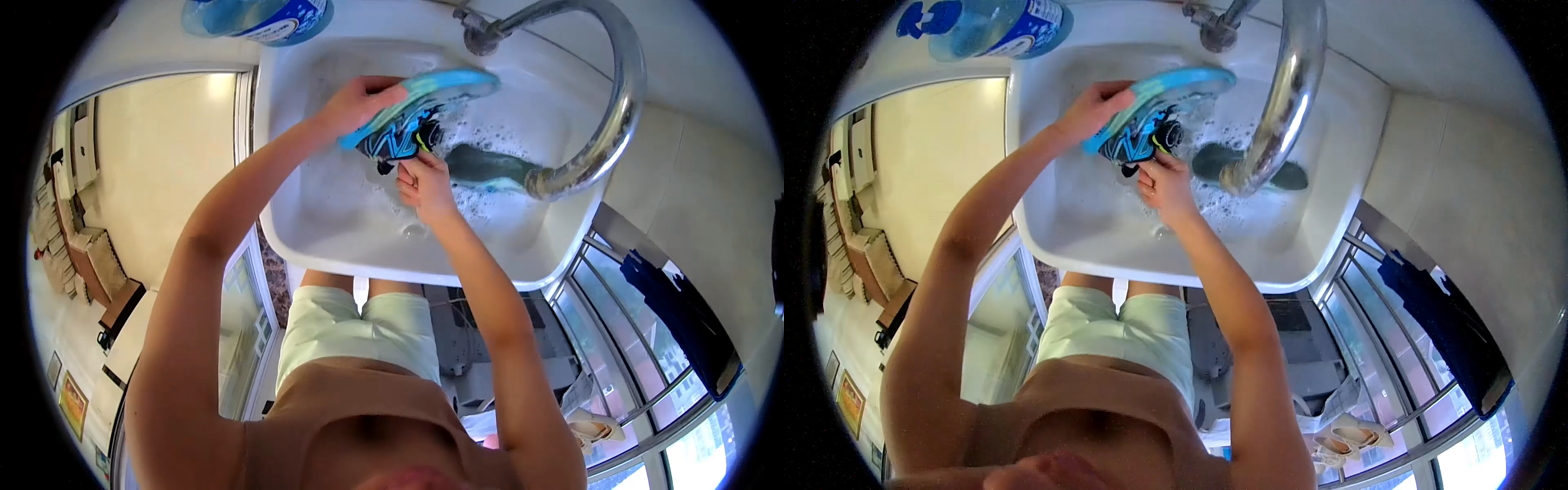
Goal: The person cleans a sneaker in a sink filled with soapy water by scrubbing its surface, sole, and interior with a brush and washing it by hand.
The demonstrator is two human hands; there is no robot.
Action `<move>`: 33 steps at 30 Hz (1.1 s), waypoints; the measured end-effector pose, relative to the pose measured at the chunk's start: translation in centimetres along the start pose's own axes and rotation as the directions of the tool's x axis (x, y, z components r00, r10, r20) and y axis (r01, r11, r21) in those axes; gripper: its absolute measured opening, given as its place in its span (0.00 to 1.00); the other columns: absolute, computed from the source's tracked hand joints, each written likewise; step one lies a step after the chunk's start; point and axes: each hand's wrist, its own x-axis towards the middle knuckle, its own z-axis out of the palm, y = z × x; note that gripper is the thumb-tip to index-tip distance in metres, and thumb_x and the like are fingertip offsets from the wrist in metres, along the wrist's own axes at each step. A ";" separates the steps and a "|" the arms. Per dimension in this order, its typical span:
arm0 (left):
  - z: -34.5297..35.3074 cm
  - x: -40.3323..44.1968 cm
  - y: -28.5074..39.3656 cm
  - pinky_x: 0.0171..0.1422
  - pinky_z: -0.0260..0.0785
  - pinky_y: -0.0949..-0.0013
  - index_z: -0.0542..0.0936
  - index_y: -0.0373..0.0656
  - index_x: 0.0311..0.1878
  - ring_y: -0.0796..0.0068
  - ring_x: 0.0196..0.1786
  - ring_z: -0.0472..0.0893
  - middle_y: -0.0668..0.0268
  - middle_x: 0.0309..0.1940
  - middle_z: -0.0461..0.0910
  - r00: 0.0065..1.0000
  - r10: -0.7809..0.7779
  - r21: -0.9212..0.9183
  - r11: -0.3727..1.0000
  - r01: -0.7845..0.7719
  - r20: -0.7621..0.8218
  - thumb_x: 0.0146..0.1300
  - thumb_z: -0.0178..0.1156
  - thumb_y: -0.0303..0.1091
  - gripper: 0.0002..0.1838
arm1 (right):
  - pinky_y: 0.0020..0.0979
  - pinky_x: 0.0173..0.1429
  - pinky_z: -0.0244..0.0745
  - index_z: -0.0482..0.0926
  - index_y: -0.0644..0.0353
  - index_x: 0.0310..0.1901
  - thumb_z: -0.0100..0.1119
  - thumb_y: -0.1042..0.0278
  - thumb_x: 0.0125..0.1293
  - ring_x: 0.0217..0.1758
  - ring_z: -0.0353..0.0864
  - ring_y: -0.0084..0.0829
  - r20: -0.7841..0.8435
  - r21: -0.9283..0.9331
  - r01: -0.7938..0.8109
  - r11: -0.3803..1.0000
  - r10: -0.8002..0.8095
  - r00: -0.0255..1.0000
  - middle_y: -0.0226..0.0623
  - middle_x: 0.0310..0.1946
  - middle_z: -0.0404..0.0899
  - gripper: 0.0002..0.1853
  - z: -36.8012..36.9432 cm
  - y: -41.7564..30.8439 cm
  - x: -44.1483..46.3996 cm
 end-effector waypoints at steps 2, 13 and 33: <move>-0.1 -0.6 -0.1 0.54 0.68 0.70 0.73 0.32 0.57 0.77 0.47 0.74 0.62 0.46 0.78 0.994 0.069 -0.093 0.994 -0.061 0.080 0.63 0.54 0.54 0.32 | 0.22 0.14 0.48 0.70 0.56 0.25 0.56 0.65 0.64 0.11 0.58 0.17 0.210 0.092 -0.183 0.979 0.161 0.964 0.23 0.15 0.63 0.11 -1.5 0.4 -0.4; 2.1 -1.8 -6.8 0.54 0.68 0.70 0.77 0.32 0.52 0.72 0.46 0.77 0.58 0.43 0.81 0.923 -0.153 -0.038 0.988 0.150 -0.352 0.62 0.56 0.57 0.32 | 0.44 0.34 0.75 0.76 0.55 0.46 0.54 0.62 0.63 0.30 0.80 0.48 0.319 -0.936 0.182 -0.302 -0.507 0.800 0.43 0.37 0.77 0.12 -5.8 6.3 4.4; 1.7 -2.1 -7.4 0.50 0.68 0.71 0.75 0.26 0.50 0.76 0.44 0.75 0.59 0.42 0.79 0.923 -0.305 -0.291 0.928 0.232 -0.235 0.62 0.49 0.64 0.40 | 0.31 0.20 0.63 0.79 0.57 0.35 0.55 0.60 0.65 0.16 0.67 0.24 0.217 -0.788 0.366 0.495 -0.332 0.918 0.27 0.17 0.65 0.10 -5.9 5.0 4.3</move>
